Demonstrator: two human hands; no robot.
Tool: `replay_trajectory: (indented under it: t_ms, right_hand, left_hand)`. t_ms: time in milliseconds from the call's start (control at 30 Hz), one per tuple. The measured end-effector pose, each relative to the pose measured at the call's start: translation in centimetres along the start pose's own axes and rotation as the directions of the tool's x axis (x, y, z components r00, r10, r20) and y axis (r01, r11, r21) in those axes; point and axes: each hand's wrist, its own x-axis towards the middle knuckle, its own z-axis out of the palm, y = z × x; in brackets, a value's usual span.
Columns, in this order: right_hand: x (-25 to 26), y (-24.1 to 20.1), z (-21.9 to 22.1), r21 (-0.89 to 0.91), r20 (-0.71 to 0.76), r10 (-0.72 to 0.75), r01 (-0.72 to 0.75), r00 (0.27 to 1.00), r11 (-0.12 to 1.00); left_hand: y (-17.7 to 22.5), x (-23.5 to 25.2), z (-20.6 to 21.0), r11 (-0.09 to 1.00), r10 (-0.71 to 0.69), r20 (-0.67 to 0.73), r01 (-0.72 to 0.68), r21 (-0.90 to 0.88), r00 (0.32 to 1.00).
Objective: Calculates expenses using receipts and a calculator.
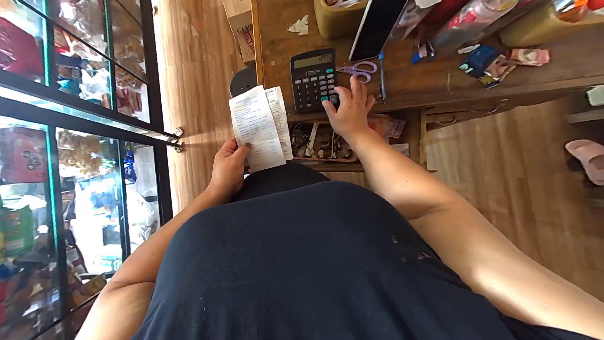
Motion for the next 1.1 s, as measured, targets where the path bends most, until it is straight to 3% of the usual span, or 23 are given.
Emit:
replay_trajectory:
  t_ms: [267,700,900,1100]
  right_hand:
    - [1.4,-0.9,-0.1,-0.051,0.049,-0.015,0.017,0.999,0.999]
    - [2.3,-1.5,0.3,-0.134,0.132,-0.065,0.082,0.989,0.988]
    - [0.6,-2.6,1.3,-0.065,0.09,-0.21,0.217,0.973,0.974]
    - [0.8,-3.4,1.4,-0.067,0.156,-0.183,0.196,0.971,0.978]
  left_hand:
    - [0.0,0.5,0.8,1.0,0.002,0.046,-0.003,0.023,0.999]
    - [0.1,0.6,0.6,1.0,-0.004,0.006,0.004,0.001,1.0]
    - [-0.1,0.9,0.8,1.0,-0.006,0.022,0.006,0.007,1.0]
    - [0.0,0.8,1.0,1.0,-0.002,0.036,0.001,0.014,0.999]
